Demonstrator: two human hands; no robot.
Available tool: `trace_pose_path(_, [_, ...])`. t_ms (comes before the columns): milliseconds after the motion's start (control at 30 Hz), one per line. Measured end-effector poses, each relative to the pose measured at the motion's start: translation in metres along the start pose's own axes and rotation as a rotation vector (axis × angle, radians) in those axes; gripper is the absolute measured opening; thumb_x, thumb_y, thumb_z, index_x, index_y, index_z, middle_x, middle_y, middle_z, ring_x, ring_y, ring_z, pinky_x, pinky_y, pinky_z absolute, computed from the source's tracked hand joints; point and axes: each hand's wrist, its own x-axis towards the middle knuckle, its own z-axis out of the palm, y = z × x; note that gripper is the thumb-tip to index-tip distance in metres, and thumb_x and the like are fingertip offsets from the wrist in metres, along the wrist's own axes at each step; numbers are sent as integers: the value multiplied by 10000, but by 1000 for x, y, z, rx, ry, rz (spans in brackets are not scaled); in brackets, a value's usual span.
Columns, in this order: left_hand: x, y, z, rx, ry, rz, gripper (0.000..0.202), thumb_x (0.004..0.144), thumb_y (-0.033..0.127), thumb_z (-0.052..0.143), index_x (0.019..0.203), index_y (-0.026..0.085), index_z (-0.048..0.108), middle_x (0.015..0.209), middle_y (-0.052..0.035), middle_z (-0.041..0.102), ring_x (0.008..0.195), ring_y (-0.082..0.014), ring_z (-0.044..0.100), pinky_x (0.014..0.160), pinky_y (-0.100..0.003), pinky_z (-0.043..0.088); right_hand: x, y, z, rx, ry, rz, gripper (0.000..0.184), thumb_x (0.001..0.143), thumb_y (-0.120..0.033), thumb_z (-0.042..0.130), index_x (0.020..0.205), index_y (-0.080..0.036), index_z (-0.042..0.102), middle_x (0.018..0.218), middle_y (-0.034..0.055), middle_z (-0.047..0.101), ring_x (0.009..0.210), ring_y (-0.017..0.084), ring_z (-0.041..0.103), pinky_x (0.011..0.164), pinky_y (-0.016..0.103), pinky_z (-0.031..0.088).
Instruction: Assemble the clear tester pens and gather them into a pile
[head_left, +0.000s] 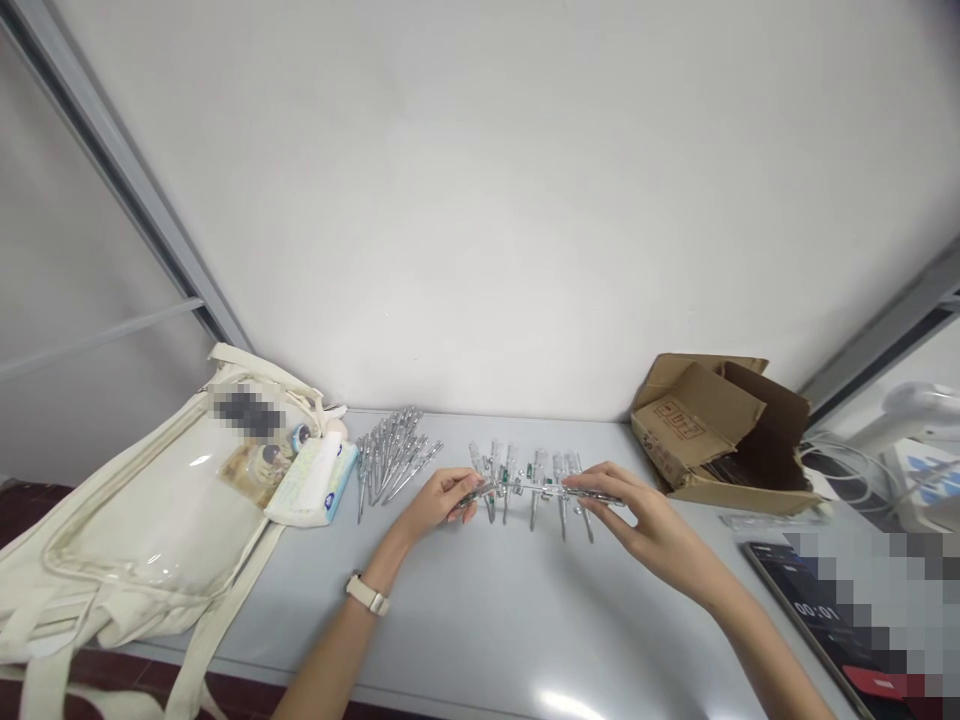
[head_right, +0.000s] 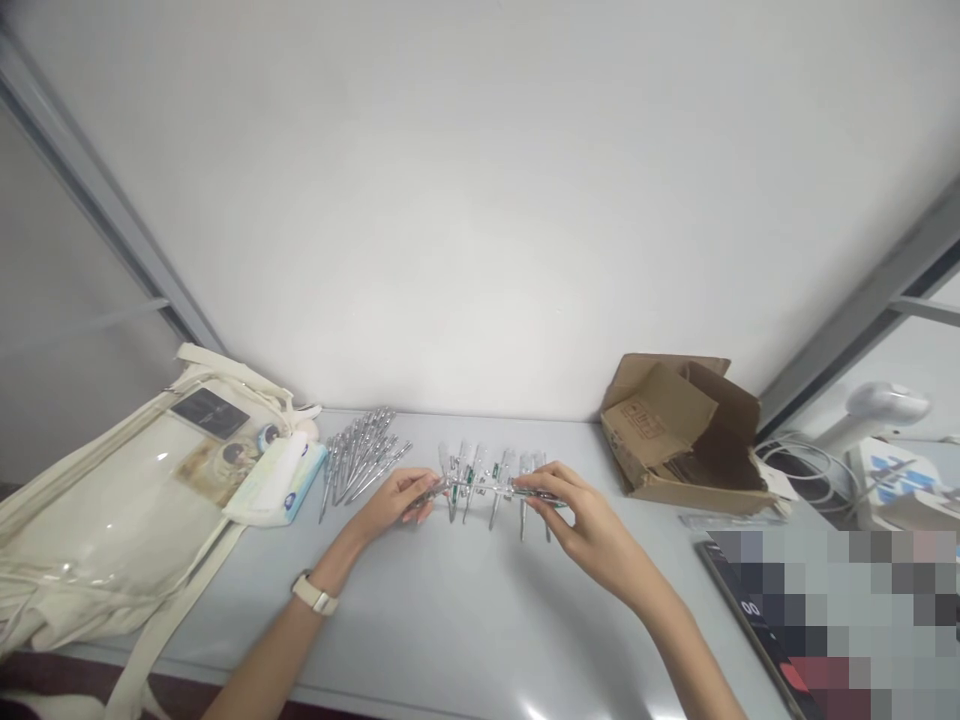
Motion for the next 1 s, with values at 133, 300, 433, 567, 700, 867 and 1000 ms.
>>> trace_pose_path(133, [0, -1, -1, 8, -19, -3, 514, 906, 581, 448, 876, 109, 648, 500, 17, 539, 380, -50, 318, 417, -198, 223, 1, -3, 0, 14, -44, 12, 356, 970, -442, 392, 1199, -276, 607, 1102, 87, 606, 986, 231, 587, 879, 384, 478])
trace_pose_path(300, [0, -4, -2, 14, -46, -1, 549, 899, 603, 445, 883, 100, 662, 498, 11, 538, 377, -53, 317, 409, -201, 226, 0, -5, -2, 7, -76, 26, 372, 968, -457, 389, 1202, -273, 612, 1071, 85, 619, 931, 222, 593, 827, 370, 491])
trace_pose_path(433, [-1, -4, -2, 38, -69, -6, 538, 902, 594, 451, 853, 102, 662, 494, 10, 537, 377, -50, 307, 413, -199, 222, 0, -6, -7, -24, -131, 48, 372, 970, -460, 377, 1190, -281, 617, 1030, 69, 618, 833, 188, 593, 711, 322, 492])
trace_pose_path(567, [-1, -5, 0, 51, -99, -30, 524, 892, 598, 465, 801, 113, 640, 491, 16, 519, 377, -50, 307, 412, -202, 224, 3, -7, -11, -59, -151, 59, 353, 957, -462, 401, 1139, -278, 640, 994, 61, 620, 776, 175, 590, 665, 307, 488])
trace_pose_path(700, [-1, -10, 0, 59, -147, -42, 498, 894, 582, 477, 772, 121, 619, 477, 27, 501, 373, -49, 308, 404, -197, 223, 6, -8, -11, -48, -183, 63, 310, 924, -464, 460, 1034, -265, 672, 991, 61, 628, 766, 178, 597, 654, 306, 492])
trace_pose_path(867, [-1, -11, -1, 73, -199, -64, 500, 893, 582, 475, 783, 121, 632, 477, 30, 497, 372, -48, 305, 405, -197, 225, 8, -12, -12, -49, -219, 56, 335, 927, -457, 438, 971, -247, 696, 976, 74, 649, 779, 193, 605, 673, 315, 480])
trace_pose_path(1000, [-3, -6, -1, 98, -217, -66, 517, 891, 594, 466, 730, 128, 620, 461, 35, 456, 388, -58, 320, 417, -207, 217, 8, -13, -12, -53, -239, 42, 347, 926, -463, 434, 949, -246, 704, 945, 69, 664, 752, 186, 598, 641, 297, 456])
